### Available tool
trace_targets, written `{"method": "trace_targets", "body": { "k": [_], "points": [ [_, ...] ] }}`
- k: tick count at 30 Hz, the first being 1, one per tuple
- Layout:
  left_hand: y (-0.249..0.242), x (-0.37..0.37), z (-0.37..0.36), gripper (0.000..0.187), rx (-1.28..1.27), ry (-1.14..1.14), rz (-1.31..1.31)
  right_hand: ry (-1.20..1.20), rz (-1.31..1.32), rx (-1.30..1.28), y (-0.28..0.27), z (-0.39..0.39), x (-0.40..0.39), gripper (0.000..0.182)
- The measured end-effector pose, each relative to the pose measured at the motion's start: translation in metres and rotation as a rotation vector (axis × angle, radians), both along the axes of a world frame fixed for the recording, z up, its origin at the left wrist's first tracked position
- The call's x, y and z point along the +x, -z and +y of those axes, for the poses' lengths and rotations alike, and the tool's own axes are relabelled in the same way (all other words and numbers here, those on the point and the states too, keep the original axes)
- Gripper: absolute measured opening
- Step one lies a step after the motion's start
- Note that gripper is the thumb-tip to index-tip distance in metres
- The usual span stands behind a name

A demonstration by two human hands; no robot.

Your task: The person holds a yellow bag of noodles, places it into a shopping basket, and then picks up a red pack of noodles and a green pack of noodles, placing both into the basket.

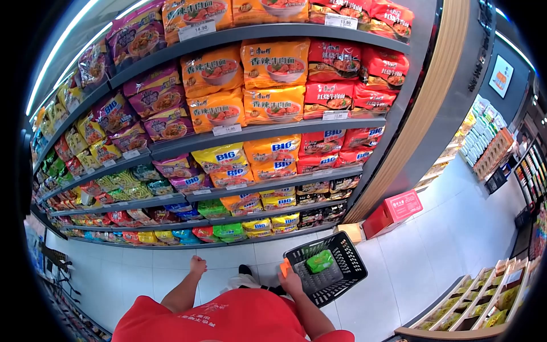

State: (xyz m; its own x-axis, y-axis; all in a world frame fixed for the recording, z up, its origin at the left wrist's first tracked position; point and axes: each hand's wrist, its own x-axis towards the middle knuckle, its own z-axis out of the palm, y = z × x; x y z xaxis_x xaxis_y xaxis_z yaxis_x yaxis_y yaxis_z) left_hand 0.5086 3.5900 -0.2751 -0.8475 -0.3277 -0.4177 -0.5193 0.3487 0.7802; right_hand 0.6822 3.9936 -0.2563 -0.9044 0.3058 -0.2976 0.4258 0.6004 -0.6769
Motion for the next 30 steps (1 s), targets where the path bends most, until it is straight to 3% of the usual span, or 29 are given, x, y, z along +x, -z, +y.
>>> {"method": "trace_targets", "body": {
  "k": [10,15,21,24,27,30],
  "points": [
    [-0.003,0.016,-0.034,0.01,0.018,-0.015,-0.156,0.014,-0.039,0.002,-0.002,0.0,-0.001,0.059],
    [-0.011,0.01,-0.026,0.008,0.015,0.006,-0.186,0.035,-0.019,0.04,-0.016,-0.005,-0.005,0.048],
    [-0.016,-0.01,0.003,0.01,-0.005,0.093,-0.152,0.031,0.044,0.008,-0.006,-0.003,-0.003,0.048],
    [-0.008,-0.021,0.013,0.014,-0.184,0.206,-0.09,0.03,0.001,-0.003,-0.007,-0.002,-0.005,0.043],
    [-0.012,-0.021,0.021,0.018,-0.398,0.241,0.069,-0.015,-0.028,0.023,-0.01,-0.002,-0.006,0.052],
    [-0.015,-0.011,0.017,0.016,-0.468,0.212,0.119,0.022,0.111,0.025,0.002,-0.002,-0.004,0.041]
  ]
}}
